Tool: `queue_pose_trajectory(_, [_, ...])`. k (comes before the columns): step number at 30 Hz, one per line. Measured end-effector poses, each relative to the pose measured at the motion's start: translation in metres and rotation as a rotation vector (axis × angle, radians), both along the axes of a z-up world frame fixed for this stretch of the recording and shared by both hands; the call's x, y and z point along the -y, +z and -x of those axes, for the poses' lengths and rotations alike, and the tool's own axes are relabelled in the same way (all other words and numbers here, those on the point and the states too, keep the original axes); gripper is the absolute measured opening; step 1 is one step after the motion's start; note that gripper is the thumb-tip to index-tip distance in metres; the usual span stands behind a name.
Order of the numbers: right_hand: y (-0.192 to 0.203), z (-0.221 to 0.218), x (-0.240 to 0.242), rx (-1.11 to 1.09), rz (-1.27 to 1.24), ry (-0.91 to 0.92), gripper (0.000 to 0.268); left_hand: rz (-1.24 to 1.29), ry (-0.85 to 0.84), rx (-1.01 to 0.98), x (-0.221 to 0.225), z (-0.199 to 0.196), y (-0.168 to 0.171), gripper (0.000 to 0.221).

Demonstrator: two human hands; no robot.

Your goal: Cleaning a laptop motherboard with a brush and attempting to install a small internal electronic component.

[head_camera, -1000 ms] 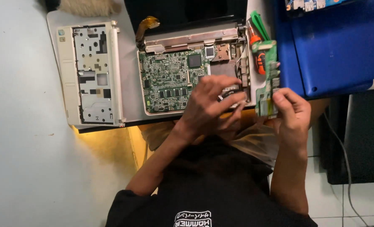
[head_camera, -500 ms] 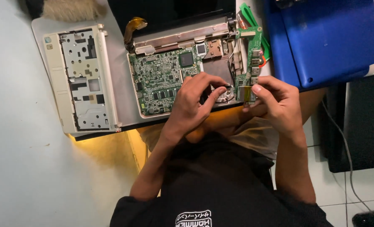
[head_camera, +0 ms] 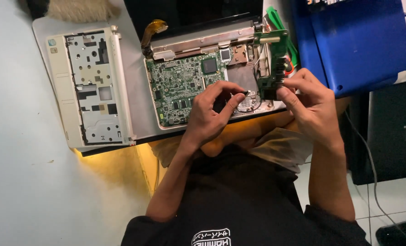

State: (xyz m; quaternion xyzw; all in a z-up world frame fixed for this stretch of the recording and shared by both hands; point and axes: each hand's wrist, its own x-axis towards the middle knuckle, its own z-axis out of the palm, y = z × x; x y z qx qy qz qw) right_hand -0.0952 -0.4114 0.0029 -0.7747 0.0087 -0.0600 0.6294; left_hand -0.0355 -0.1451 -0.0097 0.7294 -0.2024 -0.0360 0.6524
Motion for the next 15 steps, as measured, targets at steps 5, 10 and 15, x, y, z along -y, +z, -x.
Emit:
queue_pose_trajectory(5, [0.002, -0.002, 0.007, -0.041, 0.026, 0.054, 0.016, 0.027, -0.007, -0.038, -0.005, 0.000, 0.009, 0.007])
queue_pose_trajectory(10, [0.027, 0.010, 0.010, -0.234, 0.072, -0.003, 0.016, -0.097, -0.094, -0.095, -0.008, -0.001, 0.009, 0.008])
queue_pose_trajectory(15, [0.039, 0.020, 0.028, -0.236, 0.194, -0.093, 0.021, -0.092, -0.118, -0.115, -0.008, -0.002, 0.012, 0.008])
